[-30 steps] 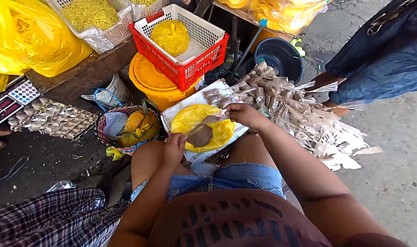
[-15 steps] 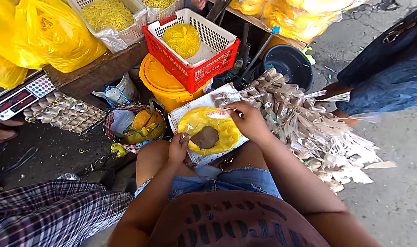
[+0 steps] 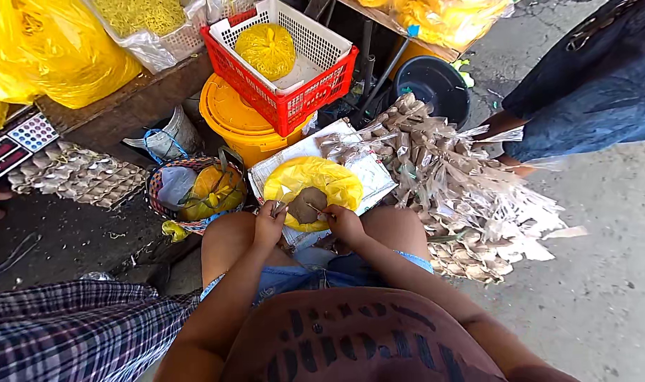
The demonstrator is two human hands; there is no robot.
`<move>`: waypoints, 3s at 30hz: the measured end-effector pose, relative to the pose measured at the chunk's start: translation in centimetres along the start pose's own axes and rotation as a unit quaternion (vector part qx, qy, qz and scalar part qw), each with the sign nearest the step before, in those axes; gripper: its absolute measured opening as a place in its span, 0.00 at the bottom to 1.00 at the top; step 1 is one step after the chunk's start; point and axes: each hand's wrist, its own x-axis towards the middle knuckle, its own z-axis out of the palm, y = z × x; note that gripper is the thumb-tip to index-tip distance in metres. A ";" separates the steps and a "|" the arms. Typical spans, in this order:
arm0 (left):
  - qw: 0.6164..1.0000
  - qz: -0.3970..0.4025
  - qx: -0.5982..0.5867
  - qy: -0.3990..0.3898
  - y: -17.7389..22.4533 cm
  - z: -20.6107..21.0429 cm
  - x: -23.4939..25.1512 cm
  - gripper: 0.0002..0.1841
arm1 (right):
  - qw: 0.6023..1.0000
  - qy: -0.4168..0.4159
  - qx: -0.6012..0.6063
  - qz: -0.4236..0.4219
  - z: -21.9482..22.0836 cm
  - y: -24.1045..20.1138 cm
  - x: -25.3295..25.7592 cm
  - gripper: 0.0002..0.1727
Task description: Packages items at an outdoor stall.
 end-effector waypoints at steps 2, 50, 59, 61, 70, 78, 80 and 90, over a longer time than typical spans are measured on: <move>1.000 -0.001 0.007 -0.005 -0.1 0.2 0.0 0.16 | 0.999 -0.007 0.047 0.003 0.4 -0.3 0.6 0.17; 0.997 -0.011 -0.049 0.065 -0.3 -0.1 -0.4 0.13 | 0.993 0.091 -0.051 -0.060 -4.9 0.3 3.0 0.16; 0.991 -0.127 0.004 -0.038 2.9 0.3 -1.0 0.13 | 0.999 -0.011 0.041 -0.032 1.1 -0.4 -0.2 0.17; 0.994 -0.091 -0.053 -0.026 3.7 1.1 -1.0 0.10 | 0.996 -0.014 0.088 -0.023 1.0 -0.4 0.0 0.16; 0.985 -0.160 0.048 0.046 2.7 -0.7 -0.9 0.19 | 0.995 0.034 0.098 -0.014 0.9 0.7 0.2 0.17; 0.993 -0.099 -0.056 0.004 3.9 1.8 -0.3 0.14 | 0.988 0.003 0.153 -0.010 1.4 -0.5 0.5 0.16; 0.993 -0.071 -0.097 0.014 3.9 1.9 -0.3 0.12 | 0.978 0.003 0.208 0.004 1.2 -0.2 1.0 0.16; 0.990 0.057 0.127 0.038 2.0 0.4 -1.2 0.17 | 0.960 0.027 0.278 0.014 -4.2 0.3 1.2 0.13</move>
